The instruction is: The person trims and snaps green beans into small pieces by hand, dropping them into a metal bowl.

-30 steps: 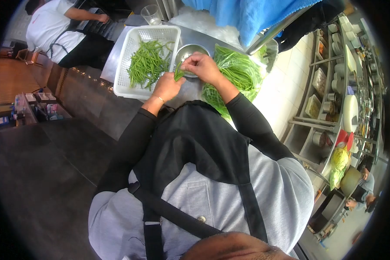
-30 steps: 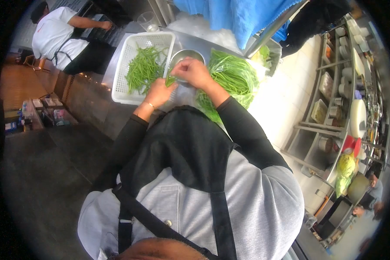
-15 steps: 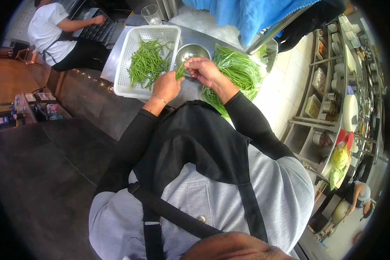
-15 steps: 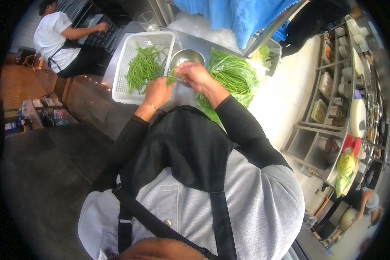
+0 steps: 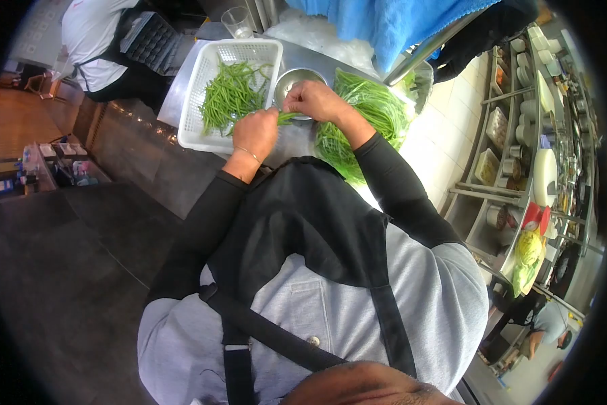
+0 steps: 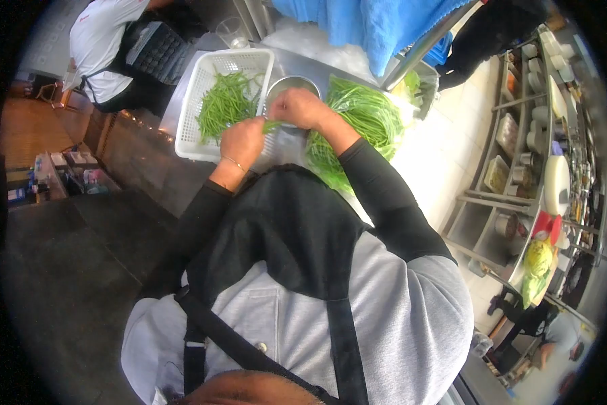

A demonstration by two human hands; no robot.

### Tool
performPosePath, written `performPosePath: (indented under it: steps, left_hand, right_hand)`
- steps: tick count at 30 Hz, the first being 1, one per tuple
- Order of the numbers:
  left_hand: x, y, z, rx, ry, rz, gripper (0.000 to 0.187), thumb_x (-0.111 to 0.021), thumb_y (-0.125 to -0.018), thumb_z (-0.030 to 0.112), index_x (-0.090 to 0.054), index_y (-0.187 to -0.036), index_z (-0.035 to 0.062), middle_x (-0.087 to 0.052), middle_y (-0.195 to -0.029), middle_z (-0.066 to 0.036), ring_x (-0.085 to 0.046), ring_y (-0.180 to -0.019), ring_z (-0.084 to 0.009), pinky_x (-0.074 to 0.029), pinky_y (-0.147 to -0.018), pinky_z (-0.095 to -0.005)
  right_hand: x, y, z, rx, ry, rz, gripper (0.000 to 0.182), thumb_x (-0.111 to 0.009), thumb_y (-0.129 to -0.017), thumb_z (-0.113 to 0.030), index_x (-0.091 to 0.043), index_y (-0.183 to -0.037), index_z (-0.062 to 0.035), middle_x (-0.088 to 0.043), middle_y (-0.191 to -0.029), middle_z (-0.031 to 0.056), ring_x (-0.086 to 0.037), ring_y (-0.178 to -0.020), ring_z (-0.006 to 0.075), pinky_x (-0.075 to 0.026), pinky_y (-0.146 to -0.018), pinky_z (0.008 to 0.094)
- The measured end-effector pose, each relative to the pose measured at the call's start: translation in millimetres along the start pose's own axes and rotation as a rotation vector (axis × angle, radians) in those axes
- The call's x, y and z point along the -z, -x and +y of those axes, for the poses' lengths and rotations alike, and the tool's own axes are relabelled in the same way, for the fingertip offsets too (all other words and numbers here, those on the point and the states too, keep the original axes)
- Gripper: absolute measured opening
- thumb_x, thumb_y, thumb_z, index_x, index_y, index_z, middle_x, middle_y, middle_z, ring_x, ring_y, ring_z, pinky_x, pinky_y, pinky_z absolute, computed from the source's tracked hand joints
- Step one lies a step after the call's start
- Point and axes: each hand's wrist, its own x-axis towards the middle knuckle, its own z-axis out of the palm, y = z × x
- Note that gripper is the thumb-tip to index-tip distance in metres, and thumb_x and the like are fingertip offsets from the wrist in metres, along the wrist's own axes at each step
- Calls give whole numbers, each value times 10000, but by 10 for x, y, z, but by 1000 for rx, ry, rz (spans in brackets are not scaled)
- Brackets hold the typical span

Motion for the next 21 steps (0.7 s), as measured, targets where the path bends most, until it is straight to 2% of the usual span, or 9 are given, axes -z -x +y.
performPosePath:
  steps: [1,6,8,9,10,11,14,16,21]
  left_hand:
    - [-9,6,-1,-11,-13,23,159,-538,-949,130,-682,-988,75,-743,-898,-170,-743,-836,-390,-590,-724,-509]
    - [-44,33,-7,-30,5,37,158,-562,-935,141,-684,-999,64,-745,-901,-186,-741,-840,-401,-588,-738,-517]
    - [-66,21,23,82,133,-101,206,-632,-932,205,-707,-1005,28,-743,-938,-229,-722,-876,-444,-572,-776,-532]
    - [-135,12,4,81,134,-103,206,-632,-932,205,-707,-1005,28,-743,-938,-229,-722,-876,-444,-572,-776,-532]
    - [-229,0,-18,106,294,-138,248,-670,-924,244,-718,-1004,14,-735,-955,-252,-709,-901,-462,-562,-798,-536]
    - [-302,-20,-48,129,455,-172,297,-708,-917,283,-730,-1002,-1,-728,-972,-275,-696,-926,-481,-553,-820,-540]
    - [-341,-101,-151,144,624,-224,342,-734,-916,317,-743,-995,-15,-718,-979,-295,-684,-958,-487,-544,-838,-538]
    - [-337,-95,-162,154,577,-200,340,-731,-916,310,-741,-999,-20,-719,-980,-294,-685,-960,-488,-545,-840,-538]
    - [-218,-138,-122,173,414,-195,290,-682,-922,253,-742,-999,-20,-727,-992,-285,-695,-962,-483,-554,-843,-539]
  right_hand:
    - [-5,-2,1,-73,40,-88,190,-723,-869,-247,-806,-976,-113,-771,-988,128,-721,-911,331,-553,-830,426]
    - [-22,59,-8,-37,-29,-121,196,-679,-888,-244,-768,-917,-72,-751,-931,158,-707,-877,371,-548,-800,475]
    - [-101,67,-22,5,2,-103,206,-664,-894,-232,-748,-887,-44,-741,-915,173,-699,-870,389,-543,-800,495]
    - [-187,62,-22,103,164,-17,210,-649,-900,-218,-724,-877,-23,-725,-901,193,-687,-870,409,-540,-802,510]
    - [-246,68,-57,199,326,71,216,-635,-905,-205,-701,-868,-2,-710,-888,213,-674,-870,429,-537,-804,524]
    - [-289,78,-101,194,326,74,216,-635,-905,-205,-701,-868,-2,-710,-888,213,-674,-870,429,-537,-804,524]
    - [-372,70,-180,132,343,211,214,-621,-903,-185,-677,-883,21,-694,-898,251,-663,-896,453,-538,-822,538]
    - [-432,56,-180,6,297,190,213,-620,-897,-175,-663,-923,32,-689,-903,262,-665,-914,449,-542,-826,533]
    - [-596,21,-197,-60,317,288,191,-645,-892,-163,-638,-922,25,-682,-883,263,-659,-908,445,-540,-829,534]
